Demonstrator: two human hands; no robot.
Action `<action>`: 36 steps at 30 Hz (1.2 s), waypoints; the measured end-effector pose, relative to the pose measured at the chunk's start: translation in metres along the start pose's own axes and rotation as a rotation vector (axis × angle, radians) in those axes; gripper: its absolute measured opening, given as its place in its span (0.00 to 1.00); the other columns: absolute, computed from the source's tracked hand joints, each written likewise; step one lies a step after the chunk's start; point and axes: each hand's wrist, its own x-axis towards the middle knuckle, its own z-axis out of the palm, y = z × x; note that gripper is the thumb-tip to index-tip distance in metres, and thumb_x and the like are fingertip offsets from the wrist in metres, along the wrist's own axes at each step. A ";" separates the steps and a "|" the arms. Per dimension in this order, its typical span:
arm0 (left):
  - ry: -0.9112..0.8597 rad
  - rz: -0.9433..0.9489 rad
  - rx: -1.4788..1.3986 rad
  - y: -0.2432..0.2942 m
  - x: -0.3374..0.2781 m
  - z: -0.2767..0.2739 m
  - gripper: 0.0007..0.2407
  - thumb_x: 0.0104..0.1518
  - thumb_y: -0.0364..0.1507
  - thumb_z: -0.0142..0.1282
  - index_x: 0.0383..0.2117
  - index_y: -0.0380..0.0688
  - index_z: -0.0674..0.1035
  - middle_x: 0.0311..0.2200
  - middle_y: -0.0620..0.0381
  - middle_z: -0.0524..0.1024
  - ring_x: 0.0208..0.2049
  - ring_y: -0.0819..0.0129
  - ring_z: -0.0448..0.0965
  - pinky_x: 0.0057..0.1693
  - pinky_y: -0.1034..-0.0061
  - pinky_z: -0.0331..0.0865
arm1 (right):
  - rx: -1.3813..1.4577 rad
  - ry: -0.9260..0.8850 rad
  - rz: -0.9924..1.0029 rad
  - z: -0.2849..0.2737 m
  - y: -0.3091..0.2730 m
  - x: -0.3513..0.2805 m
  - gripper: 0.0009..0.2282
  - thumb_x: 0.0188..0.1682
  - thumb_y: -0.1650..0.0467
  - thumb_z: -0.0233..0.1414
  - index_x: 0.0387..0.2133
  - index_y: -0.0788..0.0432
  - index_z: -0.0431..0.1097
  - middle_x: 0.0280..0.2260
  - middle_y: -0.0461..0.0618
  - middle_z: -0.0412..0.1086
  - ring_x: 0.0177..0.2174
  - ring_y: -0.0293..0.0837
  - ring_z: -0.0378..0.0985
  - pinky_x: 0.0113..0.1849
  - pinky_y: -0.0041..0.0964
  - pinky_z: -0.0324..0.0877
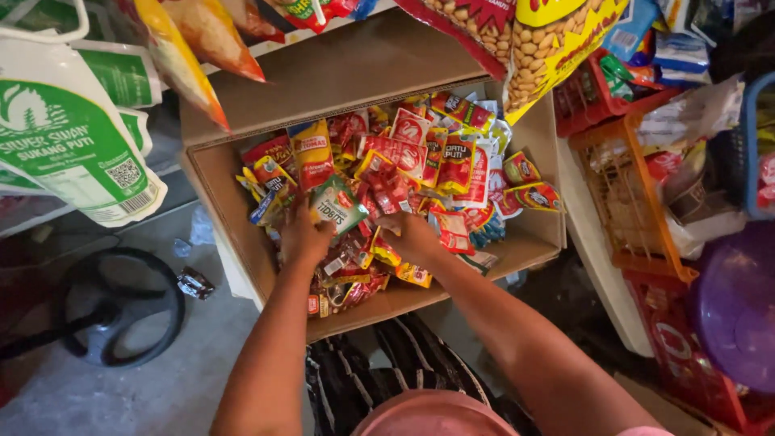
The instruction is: Sorting and organizing various food sachets and packets from a cardboard box onto store shelves.
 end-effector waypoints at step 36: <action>0.220 0.029 -1.094 0.125 -0.135 -0.162 0.19 0.56 0.33 0.63 0.51 0.38 0.73 0.39 0.52 0.82 0.39 0.66 0.84 0.45 0.73 0.77 | 0.805 0.238 -0.150 -0.061 -0.122 -0.035 0.09 0.50 0.70 0.58 0.34 0.67 0.80 0.25 0.45 0.77 0.24 0.34 0.73 0.29 0.32 0.69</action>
